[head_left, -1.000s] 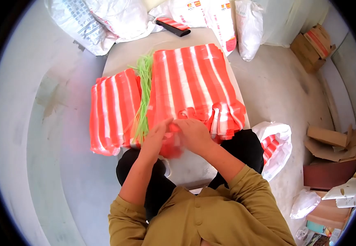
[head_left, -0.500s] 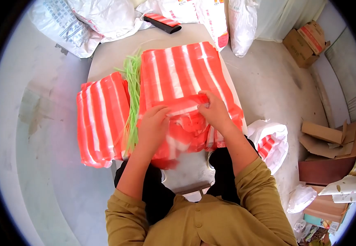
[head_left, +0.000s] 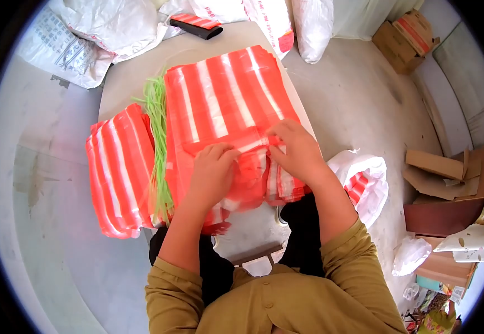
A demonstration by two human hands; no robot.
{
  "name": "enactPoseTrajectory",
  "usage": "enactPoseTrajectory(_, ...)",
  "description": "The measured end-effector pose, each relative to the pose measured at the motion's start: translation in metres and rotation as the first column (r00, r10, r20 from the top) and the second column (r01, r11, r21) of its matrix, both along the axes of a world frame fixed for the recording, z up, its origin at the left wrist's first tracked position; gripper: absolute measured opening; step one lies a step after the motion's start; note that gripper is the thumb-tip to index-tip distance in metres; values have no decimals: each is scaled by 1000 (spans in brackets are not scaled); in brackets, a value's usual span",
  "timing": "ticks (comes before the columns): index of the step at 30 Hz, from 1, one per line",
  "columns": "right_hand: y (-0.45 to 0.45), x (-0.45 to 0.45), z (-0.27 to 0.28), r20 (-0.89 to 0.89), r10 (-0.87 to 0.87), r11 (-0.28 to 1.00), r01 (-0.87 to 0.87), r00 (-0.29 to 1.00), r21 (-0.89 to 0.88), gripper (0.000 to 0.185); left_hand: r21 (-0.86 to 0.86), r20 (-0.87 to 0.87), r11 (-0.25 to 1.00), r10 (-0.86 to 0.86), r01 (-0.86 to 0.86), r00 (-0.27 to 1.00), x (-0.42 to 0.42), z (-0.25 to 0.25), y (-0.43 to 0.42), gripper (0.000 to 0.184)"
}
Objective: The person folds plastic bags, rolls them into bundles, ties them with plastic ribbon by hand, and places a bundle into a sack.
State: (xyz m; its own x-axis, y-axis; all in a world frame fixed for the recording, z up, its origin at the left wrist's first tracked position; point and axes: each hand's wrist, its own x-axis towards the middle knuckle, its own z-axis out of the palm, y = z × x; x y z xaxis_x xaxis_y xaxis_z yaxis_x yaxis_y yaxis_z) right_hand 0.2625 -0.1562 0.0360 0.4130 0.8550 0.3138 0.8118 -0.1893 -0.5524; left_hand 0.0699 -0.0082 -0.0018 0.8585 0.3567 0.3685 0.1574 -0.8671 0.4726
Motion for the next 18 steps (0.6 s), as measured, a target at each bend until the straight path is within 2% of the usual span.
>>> enactPoseTrajectory(3,-8,-2,-10,-29,314,950,-314,949,0,21,-19,18,1000,-25,25,1000,3,1,-1,40)
enactPoseTrajectory(6,-4,-10,-22,180,350,937,-346,919,-56,18,-59,12,998,-36,37,999,6,0,-4,40)
enactPoseTrajectory(9,-1,-10,-22,206,341,938,-346,917,-11,12,-99,-5,994,-39,39,999,6,1,-3,41)
enactPoseTrajectory(12,0,-9,-14,35,282,958,-279,959,-64,8,-120,-5,992,-51,50,999,5,5,-3,42)
enactPoseTrajectory(14,2,-9,-12,-81,200,979,-202,976,-16,6,-135,-3,990,-46,45,999,6,9,-5,44)
enactPoseTrajectory(15,2,-9,-10,-140,159,987,-160,977,4,5,-134,-3,990,-38,37,999,7,11,-6,42)
enactPoseTrajectory(18,2,-8,-2,-245,127,986,-150,961,-78,6,-108,26,994,4,-2,1000,14,13,-9,32)
